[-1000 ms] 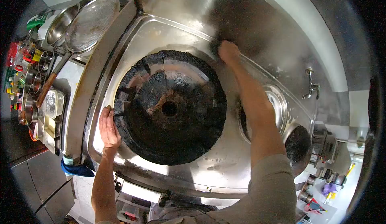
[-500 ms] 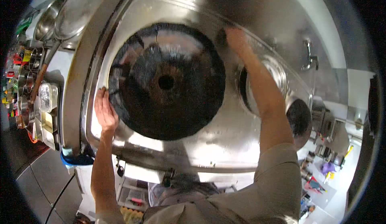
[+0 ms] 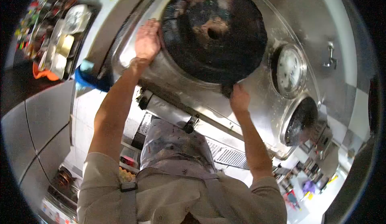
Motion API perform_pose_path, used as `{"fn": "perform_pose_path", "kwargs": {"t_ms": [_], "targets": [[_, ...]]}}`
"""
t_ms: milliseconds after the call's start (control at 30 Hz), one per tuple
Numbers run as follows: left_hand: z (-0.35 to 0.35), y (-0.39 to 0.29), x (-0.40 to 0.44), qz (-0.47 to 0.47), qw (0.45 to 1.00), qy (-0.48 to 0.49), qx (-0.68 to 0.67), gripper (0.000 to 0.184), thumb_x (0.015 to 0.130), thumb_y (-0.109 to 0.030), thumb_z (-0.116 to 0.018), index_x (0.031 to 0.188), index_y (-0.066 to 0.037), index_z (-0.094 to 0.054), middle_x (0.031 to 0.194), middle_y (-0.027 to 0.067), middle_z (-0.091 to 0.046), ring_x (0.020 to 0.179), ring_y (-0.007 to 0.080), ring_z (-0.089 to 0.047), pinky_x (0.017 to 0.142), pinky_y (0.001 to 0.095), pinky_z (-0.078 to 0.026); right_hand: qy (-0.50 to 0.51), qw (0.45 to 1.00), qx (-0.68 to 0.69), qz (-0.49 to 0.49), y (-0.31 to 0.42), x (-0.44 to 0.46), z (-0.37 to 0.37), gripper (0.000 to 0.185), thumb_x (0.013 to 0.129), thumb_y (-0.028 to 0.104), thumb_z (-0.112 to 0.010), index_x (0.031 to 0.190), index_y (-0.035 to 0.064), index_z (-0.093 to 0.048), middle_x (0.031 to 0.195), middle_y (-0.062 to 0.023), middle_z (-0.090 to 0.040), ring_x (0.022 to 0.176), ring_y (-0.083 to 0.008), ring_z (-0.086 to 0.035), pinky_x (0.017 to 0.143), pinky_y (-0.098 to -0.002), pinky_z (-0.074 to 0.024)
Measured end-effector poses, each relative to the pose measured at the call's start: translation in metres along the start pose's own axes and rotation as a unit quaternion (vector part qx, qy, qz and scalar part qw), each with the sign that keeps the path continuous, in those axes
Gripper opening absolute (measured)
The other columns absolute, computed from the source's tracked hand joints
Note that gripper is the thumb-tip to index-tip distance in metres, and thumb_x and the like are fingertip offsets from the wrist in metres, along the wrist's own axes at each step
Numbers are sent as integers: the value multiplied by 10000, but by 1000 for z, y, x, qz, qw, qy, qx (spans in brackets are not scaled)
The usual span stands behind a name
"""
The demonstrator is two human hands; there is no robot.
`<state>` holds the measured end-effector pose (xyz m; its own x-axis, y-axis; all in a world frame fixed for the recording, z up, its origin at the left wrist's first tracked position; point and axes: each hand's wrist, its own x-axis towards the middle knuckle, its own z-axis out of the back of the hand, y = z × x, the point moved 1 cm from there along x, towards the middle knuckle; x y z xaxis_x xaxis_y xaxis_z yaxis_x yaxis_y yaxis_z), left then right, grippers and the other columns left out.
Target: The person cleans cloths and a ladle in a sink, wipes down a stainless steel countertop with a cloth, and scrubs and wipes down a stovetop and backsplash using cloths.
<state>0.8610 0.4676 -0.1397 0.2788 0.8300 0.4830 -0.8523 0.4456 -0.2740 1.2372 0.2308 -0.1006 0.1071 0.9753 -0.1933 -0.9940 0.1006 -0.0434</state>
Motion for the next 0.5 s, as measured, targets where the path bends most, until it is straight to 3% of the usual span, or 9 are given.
{"fn": "perform_pose_path", "kwargs": {"t_ms": [33,133,200,267,333,367,400,433,500], "targets": [[9,-5,-6,21,999,33,-26,441,927,-73,-509,1362,-67,-581,1438,148,-558,1365,335,-500,1178,454,-355,29,999,20,-19,24,-2,7,169,884,145,-567,997,49,-648,982,-213,-667,818,-381,-690,688,-502,-572],[20,-12,-24,9,982,14,-190,487,858,-47,-595,1343,-20,-567,1332,158,-599,1201,325,-579,1092,441,-439,34,993,-55,104,62,-4,17,176,864,142,-581,1008,54,-632,962,-177,-670,825,-345,-701,664,-468,-583],[54,-26,-37,103,968,187,-129,444,884,-115,-584,1322,-42,-596,1218,163,-631,1082,322,-612,995,425,-487,28,974,-86,210,90,7,30,173,860,143,-583,1002,56,-630,953,-162,-671,820,-328,-702,645,-445,-588],[100,-54,-37,204,896,384,-89,411,911,-182,-574,1301,-64,-624,1105,169,-663,963,318,-645,897,409,-535,-21,910,-87,404,124,21,51,95,837,125,-588,894,55,-616,810,-97,-611,733,-263,-666,609,-437,-577],[125,-70,-48,243,840,477,-88,391,937,-250,-563,1280,-86,-653,992,174,-694,845,315,-679,800,393,-583,-38,860,-79,504,161,49,39,133,812,163,-628,868,45,-653,877,-127,-645,733,-254,-645,551,-390,-570],[132,-74,-53,256,829,489,-90,386,950,-284,-558,1270,-97,-667,936,177,-710,785,313,-696,752,385,-607,-75,816,-157,551,186,67,47,142,804,180,-640,824,42,-660,862,-114,-641,749,-228,-619,558,-400,-536],[127,-73,-74,238,894,360,-120,352,938,-297,-581,1170,-62,-703,801,191,-706,760,352,-700,746,456,-586,-98,802,-205,552,211,80,68,153,811,203,-638,838,60,-686,878,-89,-650,843,-212,-610,683,-398,-493],[133,-78,-84,249,893,354,-124,352,938,-297,-581,1170,-62,-703,801,191,-706,760,352,-700,746,456,-586,-131,792,-248,543,236,94,90,180,819,210,-633,898,71,-716,908,-74,-661,949,-210,-588,820,-407,-428],[149,-81,-85,256,911,287,-151,314,933,-304,-598,1098,-68,-720,846,204,-708,783,374,-698,771,493,-565,-126,810,-242,519,260,110,110,202,832,207,-619,941,80,-732,928,-63,-669,978,-220,-574,846,-417,-393]]}}
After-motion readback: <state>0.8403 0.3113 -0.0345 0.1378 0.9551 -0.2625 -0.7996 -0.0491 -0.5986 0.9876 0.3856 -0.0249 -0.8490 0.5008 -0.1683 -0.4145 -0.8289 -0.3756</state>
